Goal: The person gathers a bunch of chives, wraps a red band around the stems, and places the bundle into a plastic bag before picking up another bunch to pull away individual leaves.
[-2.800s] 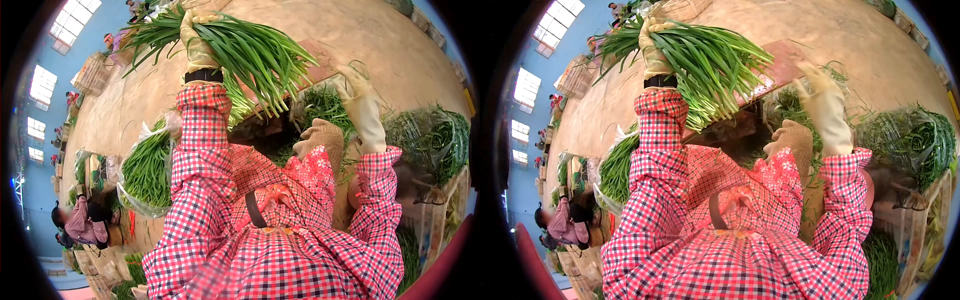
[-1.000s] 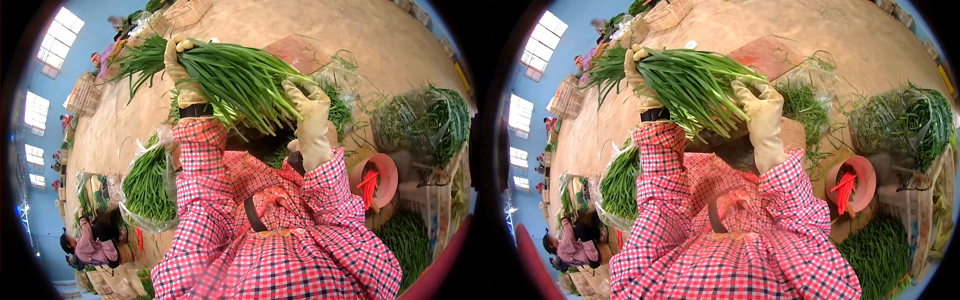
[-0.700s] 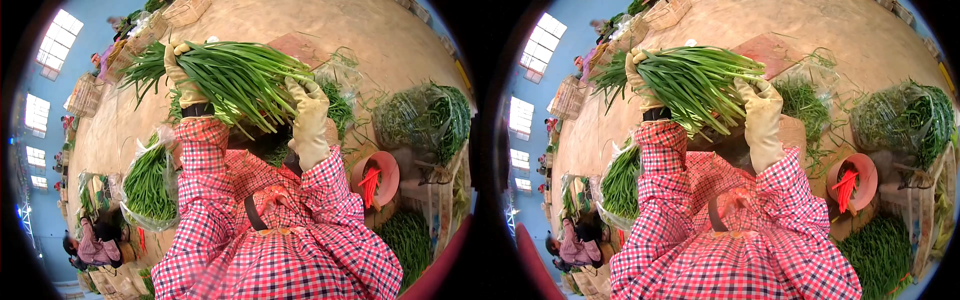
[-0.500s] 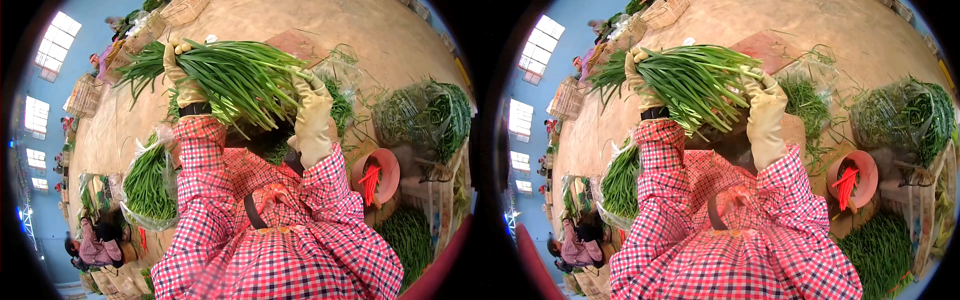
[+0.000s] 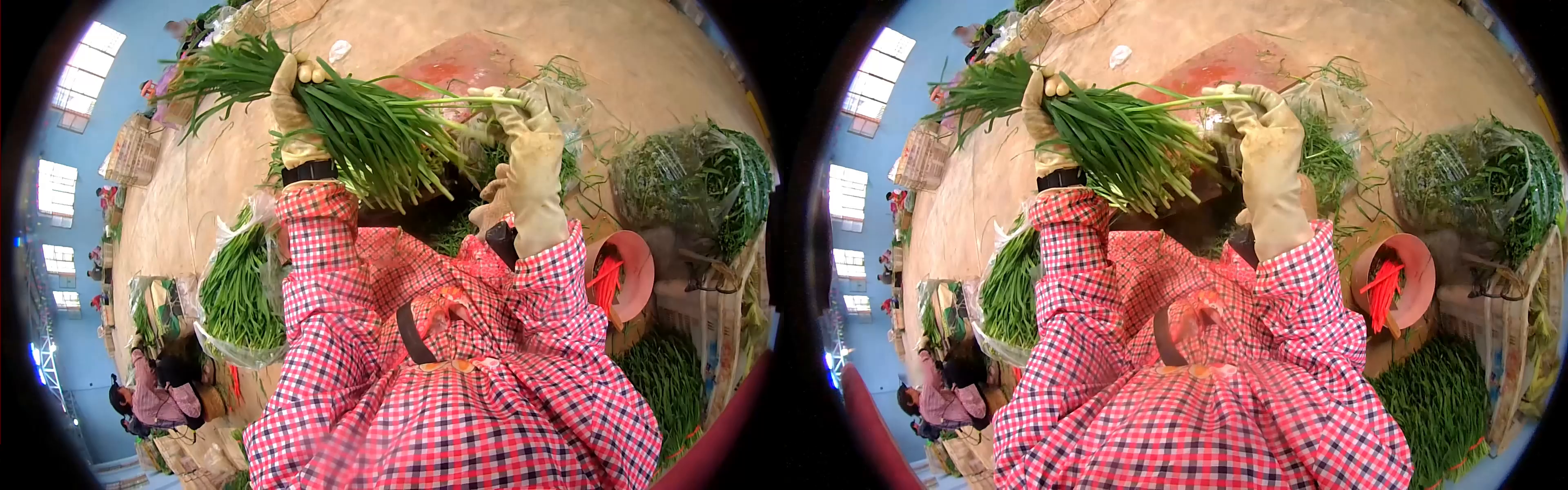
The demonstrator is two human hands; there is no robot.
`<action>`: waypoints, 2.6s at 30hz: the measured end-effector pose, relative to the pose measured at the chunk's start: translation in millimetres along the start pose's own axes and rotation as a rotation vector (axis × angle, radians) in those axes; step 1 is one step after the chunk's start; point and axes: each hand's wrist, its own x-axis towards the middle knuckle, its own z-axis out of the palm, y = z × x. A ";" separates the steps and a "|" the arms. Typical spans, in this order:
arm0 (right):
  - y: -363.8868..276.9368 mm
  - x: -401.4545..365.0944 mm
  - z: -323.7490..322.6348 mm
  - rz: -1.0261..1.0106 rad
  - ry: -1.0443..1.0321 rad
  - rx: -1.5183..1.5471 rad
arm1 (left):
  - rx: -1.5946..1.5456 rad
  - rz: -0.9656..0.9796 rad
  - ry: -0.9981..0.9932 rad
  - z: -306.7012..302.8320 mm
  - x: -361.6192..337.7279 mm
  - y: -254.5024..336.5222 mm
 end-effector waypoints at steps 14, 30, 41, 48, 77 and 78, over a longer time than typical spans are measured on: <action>-39.3 48.4 -66.0 -0.239 0.087 -0.152 | 0.009 -0.036 0.230 -34.6 6.6 7.6; 39.3 26.9 -8.4 -1.199 -0.494 -1.431 | -0.091 -0.136 0.211 -10.5 -16.4 3.0; 20.2 27.3 -17.4 -0.827 -0.711 -0.861 | -0.112 -0.183 0.127 -5.6 -32.2 -0.3; -30.5 23.9 -42.9 -0.292 -0.769 -0.524 | -0.225 -0.314 0.180 -18.0 -32.9 13.6; 60.0 -44.6 -41.2 -0.737 -0.270 -1.071 | -0.504 -0.112 -0.124 -72.2 -29.5 11.2; 60.1 -49.0 -53.5 -0.705 -0.282 -1.096 | -0.595 -0.175 -0.238 -70.2 -27.5 14.5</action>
